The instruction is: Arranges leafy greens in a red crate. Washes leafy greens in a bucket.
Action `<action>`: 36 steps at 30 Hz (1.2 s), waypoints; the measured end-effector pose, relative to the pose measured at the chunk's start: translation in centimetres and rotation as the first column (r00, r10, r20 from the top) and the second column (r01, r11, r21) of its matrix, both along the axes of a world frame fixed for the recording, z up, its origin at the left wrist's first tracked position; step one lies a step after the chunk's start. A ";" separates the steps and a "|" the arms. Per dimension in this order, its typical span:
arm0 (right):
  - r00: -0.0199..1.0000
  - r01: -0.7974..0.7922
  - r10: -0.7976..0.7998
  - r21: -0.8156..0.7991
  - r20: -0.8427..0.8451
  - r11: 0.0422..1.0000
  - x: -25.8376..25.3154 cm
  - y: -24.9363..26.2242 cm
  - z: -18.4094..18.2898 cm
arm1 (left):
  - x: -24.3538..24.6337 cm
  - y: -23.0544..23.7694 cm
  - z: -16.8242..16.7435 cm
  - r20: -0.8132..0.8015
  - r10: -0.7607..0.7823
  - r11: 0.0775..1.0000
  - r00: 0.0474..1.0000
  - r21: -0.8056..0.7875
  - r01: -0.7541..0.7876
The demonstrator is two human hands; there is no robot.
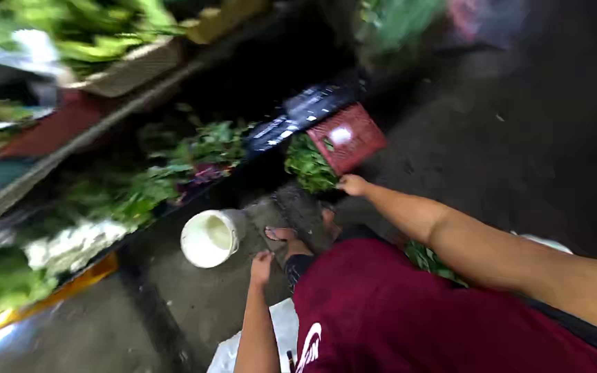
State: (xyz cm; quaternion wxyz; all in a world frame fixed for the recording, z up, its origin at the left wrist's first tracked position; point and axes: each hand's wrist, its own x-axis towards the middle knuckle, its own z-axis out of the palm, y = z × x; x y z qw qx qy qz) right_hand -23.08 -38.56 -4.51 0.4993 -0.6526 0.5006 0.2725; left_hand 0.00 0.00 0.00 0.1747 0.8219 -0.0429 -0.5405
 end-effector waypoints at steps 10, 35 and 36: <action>0.976 0.179 -0.215 -0.483 -0.021 0.857 -3.4 -5.4 -12.5 | -1.2 -32.3 -14.3 0.312 -0.754 0.586 0.578 -0.080 0.806; 0.972 -0.005 -0.188 -0.807 -0.144 0.591 2.1 -10.6 -25.8 | 4.8 -37.1 -29.1 0.669 -0.557 0.599 0.491 -0.085 0.796; 0.971 -0.005 -0.188 -0.805 -0.144 0.593 2.2 -10.5 -25.8 | 4.1 -37.0 -26.8 0.719 -0.506 0.569 0.477 -0.138 0.811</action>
